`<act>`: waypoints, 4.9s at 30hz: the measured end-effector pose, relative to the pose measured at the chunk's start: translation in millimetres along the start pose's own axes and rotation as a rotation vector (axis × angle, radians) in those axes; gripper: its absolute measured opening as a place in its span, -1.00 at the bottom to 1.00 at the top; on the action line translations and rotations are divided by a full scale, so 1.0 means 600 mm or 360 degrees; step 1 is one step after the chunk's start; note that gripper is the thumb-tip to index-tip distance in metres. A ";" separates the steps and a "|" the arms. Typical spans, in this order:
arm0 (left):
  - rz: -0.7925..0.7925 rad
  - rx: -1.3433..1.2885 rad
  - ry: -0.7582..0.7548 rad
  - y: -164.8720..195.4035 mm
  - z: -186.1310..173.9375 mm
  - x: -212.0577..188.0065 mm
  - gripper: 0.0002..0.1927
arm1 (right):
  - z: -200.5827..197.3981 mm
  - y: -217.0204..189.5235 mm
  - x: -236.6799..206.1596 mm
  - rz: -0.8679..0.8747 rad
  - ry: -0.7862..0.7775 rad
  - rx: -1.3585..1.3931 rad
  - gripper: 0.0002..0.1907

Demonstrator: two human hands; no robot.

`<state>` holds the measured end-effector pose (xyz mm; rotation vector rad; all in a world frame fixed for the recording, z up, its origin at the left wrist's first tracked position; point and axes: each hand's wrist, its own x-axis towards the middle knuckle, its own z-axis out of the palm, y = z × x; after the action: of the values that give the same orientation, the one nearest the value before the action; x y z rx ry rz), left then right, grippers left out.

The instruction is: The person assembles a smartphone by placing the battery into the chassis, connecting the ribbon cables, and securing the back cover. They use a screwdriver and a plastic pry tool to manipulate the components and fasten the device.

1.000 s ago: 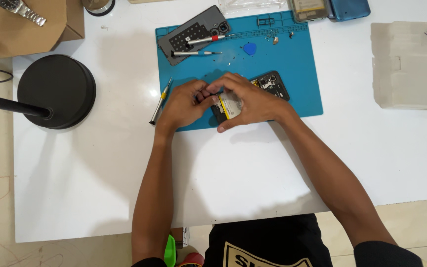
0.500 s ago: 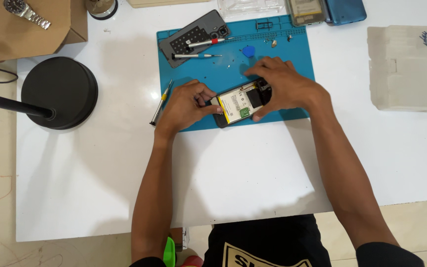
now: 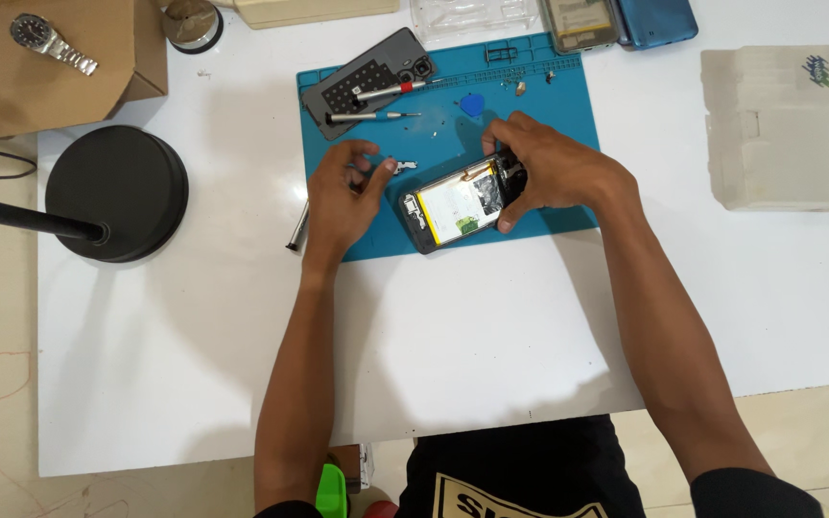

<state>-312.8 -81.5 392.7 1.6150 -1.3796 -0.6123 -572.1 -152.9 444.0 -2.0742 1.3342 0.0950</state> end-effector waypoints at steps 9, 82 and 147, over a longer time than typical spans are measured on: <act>-0.0123 -0.0092 -0.0961 0.003 -0.009 -0.015 -0.63 | 0.000 0.012 0.005 -0.0155 0.0104 0.0117 -0.18; 0.0103 -0.0182 0.0000 0.044 0.083 -0.053 -0.85 | 0.033 -0.038 0.012 -0.0265 0.0235 0.0047 -0.55; 0.0617 -0.0391 0.0041 0.006 0.050 -0.043 -0.78 | -0.034 0.049 -0.013 -0.0053 0.0148 0.0020 -0.71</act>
<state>-345.9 -66.0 377.3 1.1192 -1.4841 -0.5031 -605.8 -166.0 448.9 -2.1118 1.3508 -0.0243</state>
